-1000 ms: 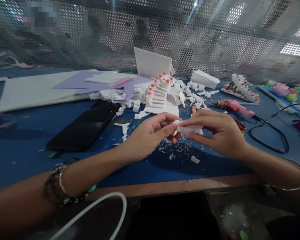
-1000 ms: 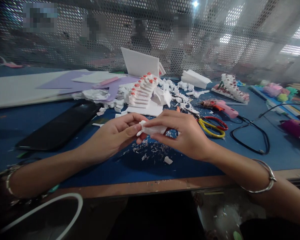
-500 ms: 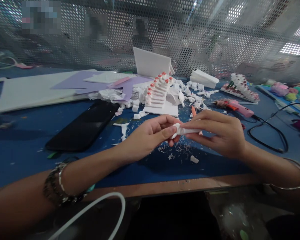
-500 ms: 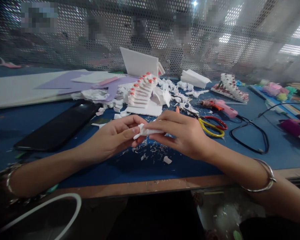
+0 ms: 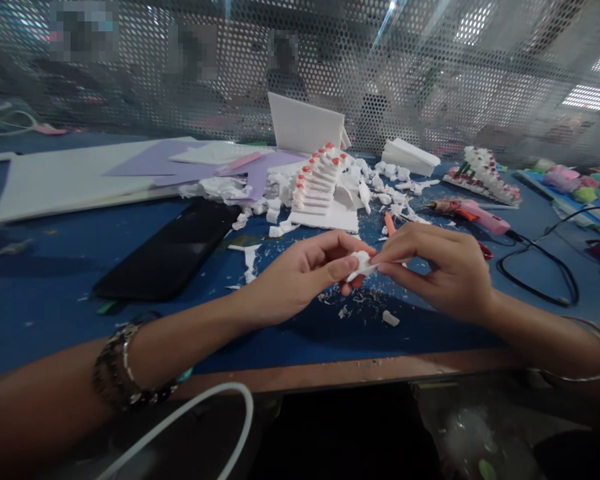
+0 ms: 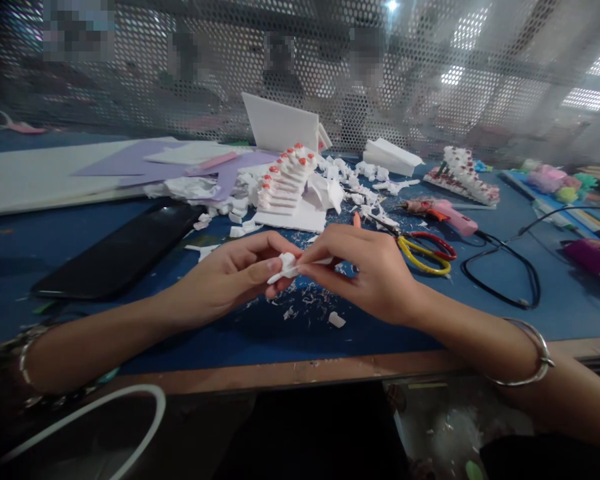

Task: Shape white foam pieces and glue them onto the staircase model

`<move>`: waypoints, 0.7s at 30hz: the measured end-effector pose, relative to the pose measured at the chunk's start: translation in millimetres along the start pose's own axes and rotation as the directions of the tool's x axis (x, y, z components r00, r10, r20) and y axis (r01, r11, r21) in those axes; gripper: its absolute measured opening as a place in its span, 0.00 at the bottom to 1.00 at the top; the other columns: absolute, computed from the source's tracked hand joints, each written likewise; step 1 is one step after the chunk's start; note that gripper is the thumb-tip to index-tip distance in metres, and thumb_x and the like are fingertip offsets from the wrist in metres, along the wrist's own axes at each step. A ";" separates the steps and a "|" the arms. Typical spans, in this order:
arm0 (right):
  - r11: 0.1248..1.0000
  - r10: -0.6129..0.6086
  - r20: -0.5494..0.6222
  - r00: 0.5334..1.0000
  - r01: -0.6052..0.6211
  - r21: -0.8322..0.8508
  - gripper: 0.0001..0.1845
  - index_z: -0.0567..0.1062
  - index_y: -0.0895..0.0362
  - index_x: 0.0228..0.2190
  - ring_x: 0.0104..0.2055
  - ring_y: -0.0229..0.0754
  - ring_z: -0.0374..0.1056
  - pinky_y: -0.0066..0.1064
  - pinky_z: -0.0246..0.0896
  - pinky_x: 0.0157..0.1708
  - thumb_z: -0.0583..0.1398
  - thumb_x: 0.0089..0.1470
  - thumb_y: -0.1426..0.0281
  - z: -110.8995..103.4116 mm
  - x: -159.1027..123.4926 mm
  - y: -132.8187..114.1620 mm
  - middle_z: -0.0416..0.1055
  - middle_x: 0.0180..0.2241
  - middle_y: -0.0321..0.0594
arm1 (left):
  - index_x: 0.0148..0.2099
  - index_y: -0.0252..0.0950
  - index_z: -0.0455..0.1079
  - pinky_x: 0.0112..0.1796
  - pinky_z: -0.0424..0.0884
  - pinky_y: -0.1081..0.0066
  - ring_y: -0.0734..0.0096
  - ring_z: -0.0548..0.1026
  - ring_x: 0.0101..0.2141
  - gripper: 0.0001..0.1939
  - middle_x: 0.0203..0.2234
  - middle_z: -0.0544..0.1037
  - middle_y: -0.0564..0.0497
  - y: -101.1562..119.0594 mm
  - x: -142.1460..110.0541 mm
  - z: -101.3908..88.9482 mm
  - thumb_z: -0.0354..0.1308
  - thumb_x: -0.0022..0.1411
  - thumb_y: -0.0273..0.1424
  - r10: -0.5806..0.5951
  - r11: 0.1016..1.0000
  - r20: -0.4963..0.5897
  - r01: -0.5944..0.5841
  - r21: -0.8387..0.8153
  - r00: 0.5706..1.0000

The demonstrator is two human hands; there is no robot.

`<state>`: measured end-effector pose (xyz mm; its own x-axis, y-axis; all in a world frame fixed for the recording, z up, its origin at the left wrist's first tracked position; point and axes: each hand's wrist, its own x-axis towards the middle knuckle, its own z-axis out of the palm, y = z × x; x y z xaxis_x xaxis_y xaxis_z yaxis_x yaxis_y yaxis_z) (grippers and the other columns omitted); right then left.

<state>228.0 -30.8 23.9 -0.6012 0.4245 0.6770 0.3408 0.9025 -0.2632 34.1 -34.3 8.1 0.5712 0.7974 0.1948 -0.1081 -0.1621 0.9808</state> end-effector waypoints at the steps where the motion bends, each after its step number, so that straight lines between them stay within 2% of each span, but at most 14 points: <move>1: 0.999 0.035 0.009 0.999 -0.035 0.032 0.02 0.71 0.57 0.27 0.28 0.31 0.66 0.24 0.63 0.30 0.58 0.49 0.75 0.5 0.1 -0.6 0.71 0.26 0.36 | 0.37 0.34 0.66 0.24 0.61 0.80 0.82 0.64 0.23 0.05 0.23 0.68 0.55 -0.5 -0.3 -0.2 0.52 0.59 0.30 0.005 1.000 0.009 -0.005 -0.006 1.000; 4: 0.971 0.158 0.029 0.987 -0.161 0.176 0.01 0.70 0.58 0.26 0.26 0.29 0.66 0.21 0.63 0.27 0.59 0.49 0.74 2.9 -0.3 -2.6 0.70 0.25 0.35 | 0.38 0.35 0.66 0.26 0.63 0.80 0.81 0.66 0.24 0.05 0.24 0.68 0.55 -2.1 -1.8 -0.4 0.52 0.59 0.30 0.017 1.000 0.018 -0.017 -0.016 1.000; 7: 0.900 0.283 0.057 0.957 -0.286 0.330 0.03 0.69 0.59 0.26 0.24 0.28 0.66 0.18 0.63 0.24 0.58 0.50 0.72 6.4 -0.6 -4.1 0.69 0.24 0.34 | 0.41 0.36 0.64 0.27 0.63 0.78 0.79 0.67 0.26 0.07 0.25 0.69 0.54 -3.0 -3.2 0.3 0.52 0.59 0.31 0.016 1.000 0.015 -0.016 -0.026 1.000; 10: 0.840 0.342 0.098 0.934 -0.351 0.413 0.05 0.68 0.60 0.26 0.24 0.28 0.66 0.18 0.64 0.23 0.58 0.50 0.71 9.5 -0.5 -4.4 0.68 0.24 0.34 | 0.40 0.37 0.63 0.28 0.64 0.77 0.78 0.68 0.26 0.07 0.24 0.70 0.54 -2.6 -3.9 1.2 0.53 0.58 0.32 0.011 0.999 0.037 -0.009 -0.050 0.999; 13: 0.820 0.348 0.121 0.930 -0.364 0.442 0.05 0.67 0.61 0.27 0.23 0.28 0.66 0.18 0.63 0.22 0.58 0.50 0.71 11.4 -0.9 -4.0 0.66 0.24 0.34 | 0.35 0.36 0.63 0.29 0.64 0.77 0.79 0.67 0.25 0.05 0.22 0.69 0.55 -2.7 -3.5 1.3 0.54 0.58 0.32 -0.002 0.998 0.044 0.004 -0.056 0.999; 16: 0.843 0.330 0.082 0.940 -0.333 0.422 0.05 0.67 0.61 0.26 0.23 0.27 0.65 0.17 0.62 0.22 0.58 0.49 0.72 12.7 -2.1 -3.3 0.66 0.24 0.34 | 0.34 0.36 0.64 0.29 0.64 0.78 0.81 0.67 0.24 0.04 0.22 0.69 0.56 -4.8 -1.8 1.2 0.54 0.58 0.32 -0.003 0.999 0.008 0.003 -0.032 1.000; 21: 0.901 0.286 -0.020 0.958 -0.262 0.345 0.04 0.67 0.61 0.26 0.25 0.27 0.66 0.17 0.62 0.23 0.58 0.49 0.74 15.3 -3.5 -0.3 0.66 0.25 0.34 | 0.36 0.36 0.69 0.30 0.65 0.79 0.81 0.67 0.25 0.06 0.25 0.73 0.56 -5.4 0.6 4.2 0.56 0.56 0.33 0.043 0.994 -0.146 -0.027 0.109 0.988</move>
<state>218.9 -31.4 11.1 -0.4639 0.6635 0.5870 0.2158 0.7273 -0.6516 38.5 -35.4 2.9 0.4415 0.8658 0.2355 -0.0345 -0.2459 0.9687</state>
